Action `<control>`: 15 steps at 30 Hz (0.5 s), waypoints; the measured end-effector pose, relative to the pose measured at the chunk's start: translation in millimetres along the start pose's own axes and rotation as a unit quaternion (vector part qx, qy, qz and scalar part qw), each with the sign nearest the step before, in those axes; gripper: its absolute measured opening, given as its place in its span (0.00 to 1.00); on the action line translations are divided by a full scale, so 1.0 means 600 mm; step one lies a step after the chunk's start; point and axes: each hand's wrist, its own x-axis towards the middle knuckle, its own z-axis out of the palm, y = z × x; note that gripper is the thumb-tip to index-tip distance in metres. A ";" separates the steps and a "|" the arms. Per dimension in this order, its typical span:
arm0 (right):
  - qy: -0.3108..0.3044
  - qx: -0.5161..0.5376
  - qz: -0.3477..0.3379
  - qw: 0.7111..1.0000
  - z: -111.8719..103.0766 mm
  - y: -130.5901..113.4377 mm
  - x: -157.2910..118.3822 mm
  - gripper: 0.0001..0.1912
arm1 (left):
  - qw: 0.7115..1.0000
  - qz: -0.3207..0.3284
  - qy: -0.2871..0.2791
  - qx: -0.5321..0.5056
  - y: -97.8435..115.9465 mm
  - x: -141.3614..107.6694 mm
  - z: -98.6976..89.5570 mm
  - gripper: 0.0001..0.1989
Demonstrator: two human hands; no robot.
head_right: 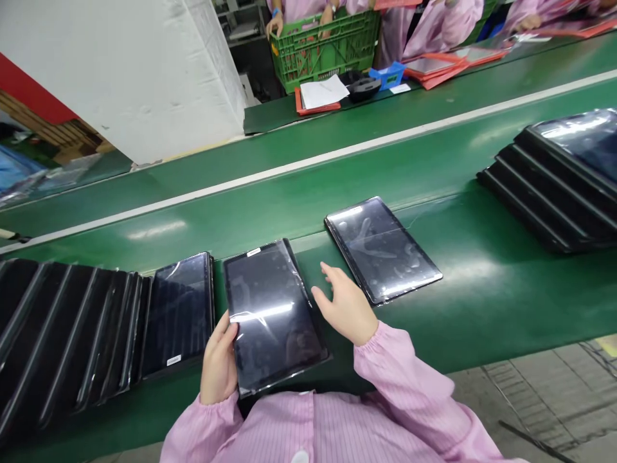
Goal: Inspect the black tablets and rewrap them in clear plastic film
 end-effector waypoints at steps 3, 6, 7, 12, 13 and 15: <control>-0.057 -0.013 0.006 0.998 0.040 0.007 -0.006 0.24 | 1.000 0.000 -0.012 0.029 -0.004 -0.006 -0.019 0.23; -0.090 -0.021 0.005 0.996 0.076 -0.012 -0.016 0.19 | 0.986 0.024 0.011 0.162 -0.010 -0.007 -0.024 0.28; -0.093 -0.024 0.009 0.995 0.084 -0.018 -0.019 0.18 | 0.974 0.044 0.027 0.220 -0.012 -0.007 -0.022 0.29; -0.089 -0.022 0.036 0.995 0.095 -0.027 -0.027 0.19 | 0.966 0.026 0.012 0.257 -0.016 -0.014 -0.008 0.33; -0.083 -0.015 0.041 0.996 0.092 -0.026 -0.028 0.19 | 0.973 0.009 0.008 0.231 -0.016 -0.017 -0.005 0.33; -0.063 0.003 0.045 0.997 0.076 -0.025 -0.029 0.19 | 0.979 -0.004 0.009 0.205 -0.012 -0.025 0.005 0.32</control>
